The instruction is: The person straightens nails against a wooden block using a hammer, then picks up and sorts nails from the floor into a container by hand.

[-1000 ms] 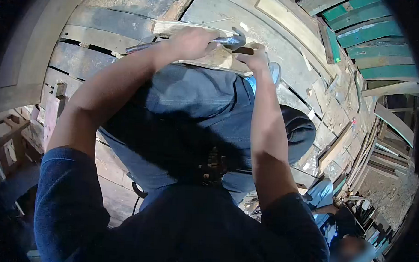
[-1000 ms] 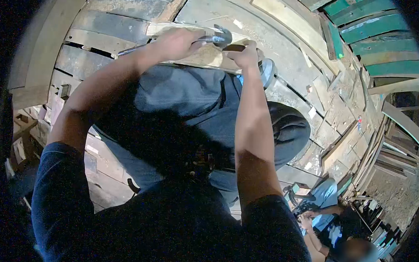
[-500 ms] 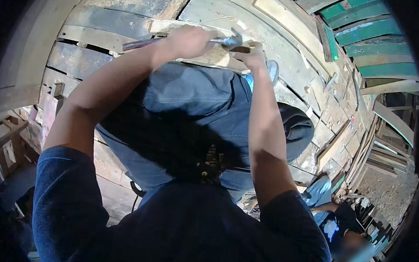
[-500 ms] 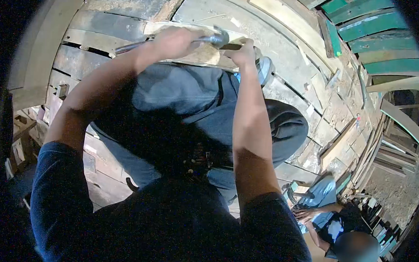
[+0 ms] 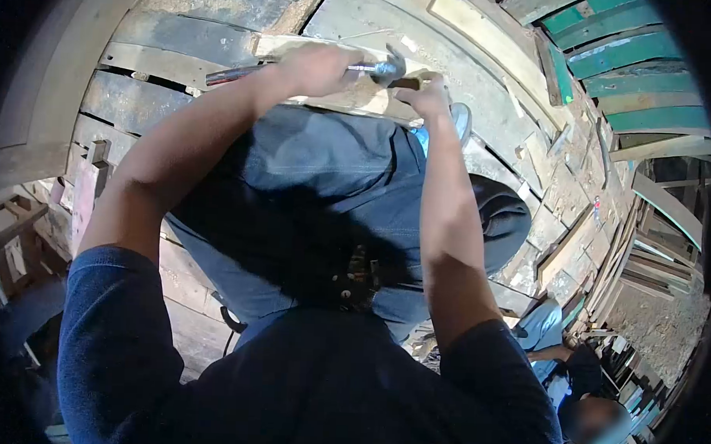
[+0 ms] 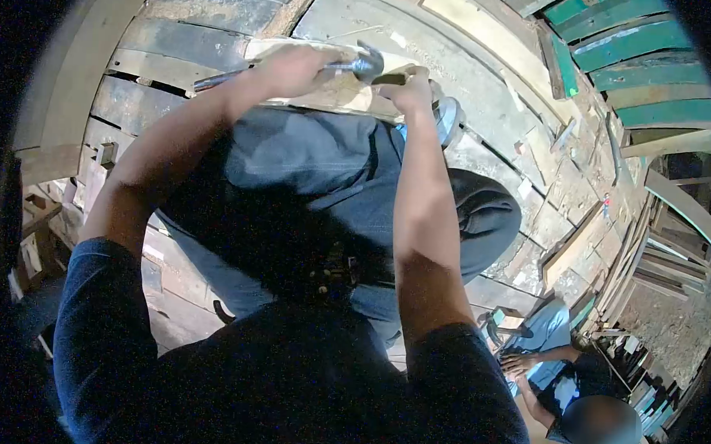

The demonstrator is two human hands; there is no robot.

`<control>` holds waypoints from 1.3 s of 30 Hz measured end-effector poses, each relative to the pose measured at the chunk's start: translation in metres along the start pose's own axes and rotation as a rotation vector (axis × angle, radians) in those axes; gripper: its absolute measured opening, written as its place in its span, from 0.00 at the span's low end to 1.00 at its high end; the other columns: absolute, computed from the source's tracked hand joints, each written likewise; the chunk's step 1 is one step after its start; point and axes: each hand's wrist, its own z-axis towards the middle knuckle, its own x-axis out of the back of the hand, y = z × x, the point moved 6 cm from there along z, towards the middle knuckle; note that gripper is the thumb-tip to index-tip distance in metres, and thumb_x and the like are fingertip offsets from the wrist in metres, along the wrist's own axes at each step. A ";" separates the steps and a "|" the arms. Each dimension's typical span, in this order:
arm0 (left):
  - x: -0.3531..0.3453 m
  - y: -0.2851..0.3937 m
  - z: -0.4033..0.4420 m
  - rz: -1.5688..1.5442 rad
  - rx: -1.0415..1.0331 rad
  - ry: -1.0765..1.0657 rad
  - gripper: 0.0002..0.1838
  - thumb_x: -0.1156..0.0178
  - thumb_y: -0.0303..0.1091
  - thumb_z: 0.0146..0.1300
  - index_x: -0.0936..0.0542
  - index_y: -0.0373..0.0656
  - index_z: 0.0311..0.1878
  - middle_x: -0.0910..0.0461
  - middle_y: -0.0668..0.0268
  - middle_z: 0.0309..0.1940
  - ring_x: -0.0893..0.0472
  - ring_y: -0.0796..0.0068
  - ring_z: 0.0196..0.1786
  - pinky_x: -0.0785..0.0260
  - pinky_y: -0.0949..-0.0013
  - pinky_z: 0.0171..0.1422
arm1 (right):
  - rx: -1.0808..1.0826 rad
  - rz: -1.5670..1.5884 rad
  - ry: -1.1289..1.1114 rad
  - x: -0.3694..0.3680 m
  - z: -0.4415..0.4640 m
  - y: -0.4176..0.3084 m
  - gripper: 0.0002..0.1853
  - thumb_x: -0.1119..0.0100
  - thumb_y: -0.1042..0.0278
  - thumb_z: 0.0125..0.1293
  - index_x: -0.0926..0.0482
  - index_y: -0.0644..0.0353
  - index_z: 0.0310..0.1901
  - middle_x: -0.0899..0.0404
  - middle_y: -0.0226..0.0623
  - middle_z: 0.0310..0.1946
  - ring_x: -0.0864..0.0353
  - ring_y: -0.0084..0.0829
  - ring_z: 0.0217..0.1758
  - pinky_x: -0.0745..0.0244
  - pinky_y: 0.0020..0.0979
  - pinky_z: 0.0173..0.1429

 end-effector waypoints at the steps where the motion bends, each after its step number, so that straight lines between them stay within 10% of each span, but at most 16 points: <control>1: 0.003 -0.004 0.000 0.000 -0.033 0.099 0.16 0.53 0.43 0.67 0.26 0.46 0.51 0.20 0.53 0.35 0.20 0.52 0.40 0.30 0.52 0.46 | 0.043 0.059 -0.045 -0.008 0.014 0.012 0.43 0.21 0.65 0.33 0.36 0.69 0.52 0.24 0.51 0.46 0.22 0.40 0.49 0.26 0.33 0.51; 11: 0.012 -0.065 0.003 0.053 -0.059 0.056 0.16 0.49 0.44 0.64 0.25 0.45 0.49 0.20 0.53 0.38 0.21 0.53 0.44 0.31 0.54 0.48 | 0.453 -0.442 0.166 -0.017 -0.027 -0.043 0.19 0.35 0.60 0.50 0.23 0.49 0.46 0.28 0.47 0.44 0.32 0.50 0.55 0.39 0.47 0.62; 23: 0.001 -0.081 0.010 -0.050 -0.049 0.011 0.20 0.49 0.47 0.66 0.25 0.43 0.52 0.21 0.50 0.42 0.22 0.54 0.47 0.33 0.56 0.52 | 0.671 -0.699 0.233 -0.028 -0.044 -0.061 0.08 0.47 0.65 0.57 0.22 0.60 0.33 0.21 0.44 0.37 0.22 0.44 0.42 0.29 0.45 0.51; 32: -0.013 -0.089 0.017 -0.084 -0.032 -0.053 0.24 0.51 0.51 0.65 0.26 0.43 0.56 0.23 0.51 0.49 0.24 0.54 0.53 0.34 0.58 0.57 | 0.541 0.456 0.281 0.135 -0.113 -0.099 0.13 0.45 0.76 0.62 0.25 0.69 0.48 0.22 0.36 0.35 0.23 0.24 0.37 0.28 0.23 0.47; 39: -0.001 -0.087 0.015 -0.164 -0.119 -0.103 0.21 0.49 0.45 0.59 0.21 0.38 0.45 0.20 0.47 0.41 0.21 0.51 0.46 0.30 0.56 0.50 | 0.364 0.534 0.458 0.256 -0.233 0.001 0.12 0.48 0.74 0.66 0.25 0.72 0.47 0.23 0.42 0.40 0.24 0.27 0.42 0.28 0.27 0.50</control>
